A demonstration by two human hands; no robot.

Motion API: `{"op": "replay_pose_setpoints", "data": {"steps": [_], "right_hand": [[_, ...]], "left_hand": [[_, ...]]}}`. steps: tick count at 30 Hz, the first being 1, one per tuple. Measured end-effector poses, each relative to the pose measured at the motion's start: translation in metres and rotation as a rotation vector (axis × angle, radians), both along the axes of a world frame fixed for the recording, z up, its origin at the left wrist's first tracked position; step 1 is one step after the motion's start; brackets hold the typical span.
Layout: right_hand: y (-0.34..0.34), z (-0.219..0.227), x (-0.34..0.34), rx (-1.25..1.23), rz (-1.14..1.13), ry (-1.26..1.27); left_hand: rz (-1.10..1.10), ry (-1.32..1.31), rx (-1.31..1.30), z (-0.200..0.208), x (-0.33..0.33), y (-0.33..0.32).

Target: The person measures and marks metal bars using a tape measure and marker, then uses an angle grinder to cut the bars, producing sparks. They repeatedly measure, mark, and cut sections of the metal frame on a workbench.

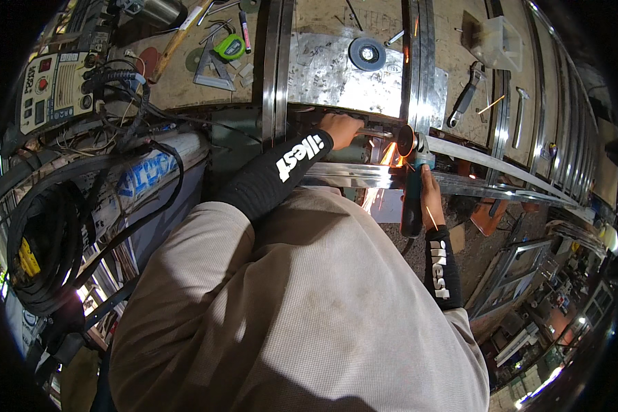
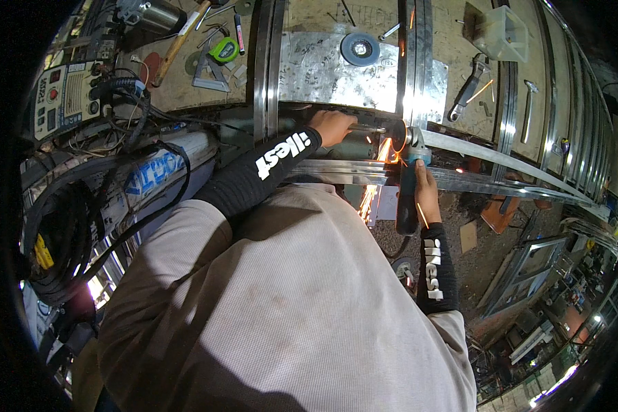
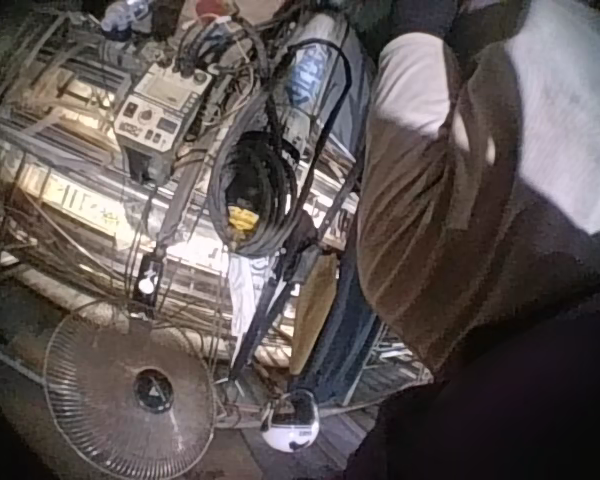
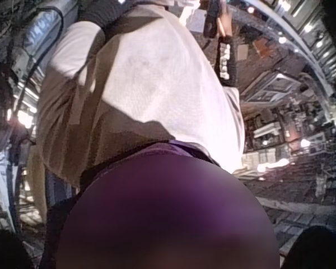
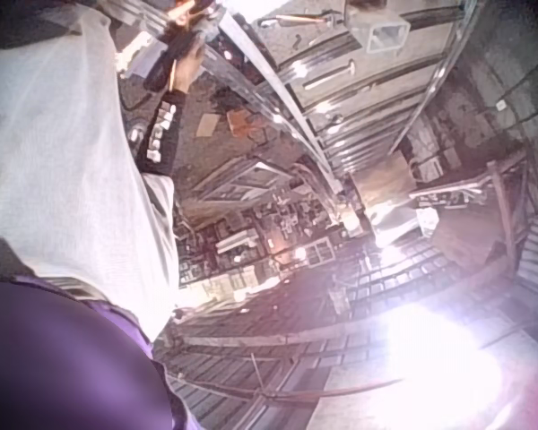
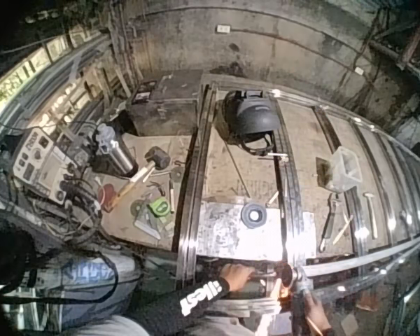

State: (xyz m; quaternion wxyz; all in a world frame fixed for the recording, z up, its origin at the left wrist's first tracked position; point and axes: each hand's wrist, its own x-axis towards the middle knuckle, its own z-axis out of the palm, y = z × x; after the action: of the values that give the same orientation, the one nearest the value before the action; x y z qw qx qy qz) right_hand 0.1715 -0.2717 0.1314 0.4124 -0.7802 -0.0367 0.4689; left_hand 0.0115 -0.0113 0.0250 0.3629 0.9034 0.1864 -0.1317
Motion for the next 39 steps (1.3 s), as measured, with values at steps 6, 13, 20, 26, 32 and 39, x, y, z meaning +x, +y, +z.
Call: {"op": "replay_pose_setpoints", "data": {"steps": [6,13,20,26,32,39], "right_hand": [[0.011,0.014,-0.008,0.006,-0.056,0.018],[0.012,0.019,-0.007,-0.041,-0.019,0.041],[-0.001,-0.003,0.001,0.044,-0.054,0.064],[-0.021,-0.034,0.015,-0.032,-0.004,-0.072],[-0.026,-0.04,0.019,-0.038,-0.007,-0.072],[-0.03,-0.051,0.019,-0.08,-0.015,-0.151]], "left_hand": [[-0.008,-0.004,0.01,0.0,0.0,0.0],[-0.013,-0.003,-0.009,0.0,0.0,0.001],[0.037,-0.108,0.012,-0.009,-0.003,-0.003],[0.025,-0.16,0.001,-0.01,-0.003,-0.002],[0.004,-0.052,-0.029,0.001,-0.003,0.0],[-0.047,-0.036,-0.01,-0.001,-0.006,-0.006]]}}
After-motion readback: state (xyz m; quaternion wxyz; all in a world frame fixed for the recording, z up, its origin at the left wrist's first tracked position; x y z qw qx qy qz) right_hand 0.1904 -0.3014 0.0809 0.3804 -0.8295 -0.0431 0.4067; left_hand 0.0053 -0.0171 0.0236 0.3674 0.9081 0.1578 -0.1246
